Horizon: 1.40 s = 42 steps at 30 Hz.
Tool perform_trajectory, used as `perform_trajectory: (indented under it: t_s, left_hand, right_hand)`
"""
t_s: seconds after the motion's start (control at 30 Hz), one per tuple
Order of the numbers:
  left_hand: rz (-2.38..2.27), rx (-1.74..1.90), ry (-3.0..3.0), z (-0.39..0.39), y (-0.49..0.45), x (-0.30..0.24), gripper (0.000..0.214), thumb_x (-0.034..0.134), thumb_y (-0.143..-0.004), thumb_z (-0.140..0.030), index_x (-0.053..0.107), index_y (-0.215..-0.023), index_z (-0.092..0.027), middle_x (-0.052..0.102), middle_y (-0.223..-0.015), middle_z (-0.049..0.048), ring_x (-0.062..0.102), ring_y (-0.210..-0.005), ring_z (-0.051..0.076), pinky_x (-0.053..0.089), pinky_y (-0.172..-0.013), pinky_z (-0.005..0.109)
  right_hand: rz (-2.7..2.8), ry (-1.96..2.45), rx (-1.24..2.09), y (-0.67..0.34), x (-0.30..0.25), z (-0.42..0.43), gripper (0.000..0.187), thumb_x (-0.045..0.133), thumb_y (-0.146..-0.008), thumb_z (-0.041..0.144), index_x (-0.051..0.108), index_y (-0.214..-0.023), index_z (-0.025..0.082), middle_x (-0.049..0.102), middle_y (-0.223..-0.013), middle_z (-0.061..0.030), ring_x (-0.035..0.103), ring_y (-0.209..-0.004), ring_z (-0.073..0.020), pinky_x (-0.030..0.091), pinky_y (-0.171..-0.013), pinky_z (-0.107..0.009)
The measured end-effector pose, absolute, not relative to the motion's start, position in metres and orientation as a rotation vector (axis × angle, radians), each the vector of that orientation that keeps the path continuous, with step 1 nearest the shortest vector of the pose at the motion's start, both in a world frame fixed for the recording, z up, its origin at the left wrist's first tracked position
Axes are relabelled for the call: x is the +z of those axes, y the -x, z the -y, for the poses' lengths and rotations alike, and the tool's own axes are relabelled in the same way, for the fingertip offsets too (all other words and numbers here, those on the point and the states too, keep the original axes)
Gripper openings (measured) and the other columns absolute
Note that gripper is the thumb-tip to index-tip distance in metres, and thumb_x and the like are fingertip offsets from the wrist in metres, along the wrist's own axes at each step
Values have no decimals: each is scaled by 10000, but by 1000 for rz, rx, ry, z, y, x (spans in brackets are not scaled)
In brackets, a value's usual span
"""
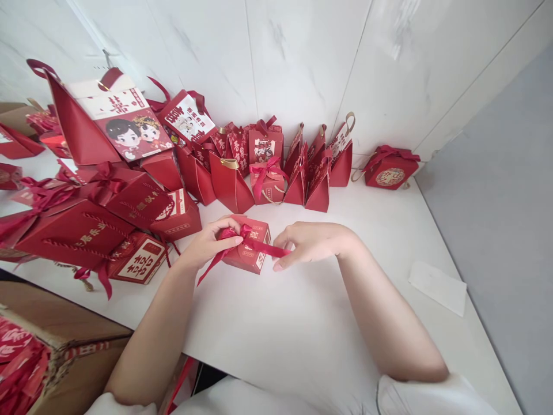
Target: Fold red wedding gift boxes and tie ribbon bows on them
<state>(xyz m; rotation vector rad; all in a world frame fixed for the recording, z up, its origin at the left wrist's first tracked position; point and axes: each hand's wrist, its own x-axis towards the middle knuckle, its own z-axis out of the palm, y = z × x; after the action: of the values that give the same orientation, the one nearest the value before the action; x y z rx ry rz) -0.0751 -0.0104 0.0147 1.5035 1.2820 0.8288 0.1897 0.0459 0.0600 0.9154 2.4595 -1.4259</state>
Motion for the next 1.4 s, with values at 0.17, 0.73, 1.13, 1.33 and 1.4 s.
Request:
perform_trajectory:
  t_s: [0.17, 0.73, 1.13, 1.33, 1.4]
  left_hand:
    - [-1099, 886, -1420, 11, 90, 19, 284, 707, -783, -352, 578, -998, -219, 423, -1498, 83, 525, -1270, 307, 467, -954, 370]
    - [-1179, 814, -1670, 12, 97, 23, 91, 601, -817, -234, 660, -884, -217, 475, -1454, 62, 427, -1372, 306, 290, -1166, 463]
    - [-1077, 809, -1663, 13, 99, 25, 235, 657, -853, -387, 584, -737, -197, 469, -1471, 59, 417, -1379, 312, 275, -1170, 460]
    - [-1061, 812, -1648, 13, 98, 25, 291, 654, -864, -406, 632, -665, -195, 432, -1513, 29, 374, -1415, 316, 213, -1208, 478]
    - [-1066, 803, -1638, 13, 96, 26, 333, 639, -872, -429, 638, -639, -191, 413, -1532, 27, 394, -1397, 327, 227, -1203, 491]
  right_hand:
    - [-2970, -1120, -1678, -174, 47, -47, 218, 554, -932, 388, 644, -1029, 215, 672, -1061, -36, 628, -934, -196, 493, -851, -341]
    - [-3117, -711, -1839, -150, 27, -44, 246, 620, -900, 209, 613, -1143, 243, 615, -1210, -37, 539, -1192, -211, 385, -1093, -453]
    - [-2860, -770, -1968, -151, 28, -42, 143, 696, -851, 273, 592, -937, 227, 483, -1403, -51, 445, -1326, -244, 421, -1070, -489]
    - [-2886, -743, -1955, -151, 26, -43, 97, 703, -865, 298, 647, -875, 219, 456, -1452, -49, 393, -1384, -255, 340, -1129, -494]
    - [-2865, -747, -1965, -151, 25, -44, 115, 708, -876, 339, 684, -889, 227, 419, -1495, -42, 343, -1425, -262, 269, -1170, -502]
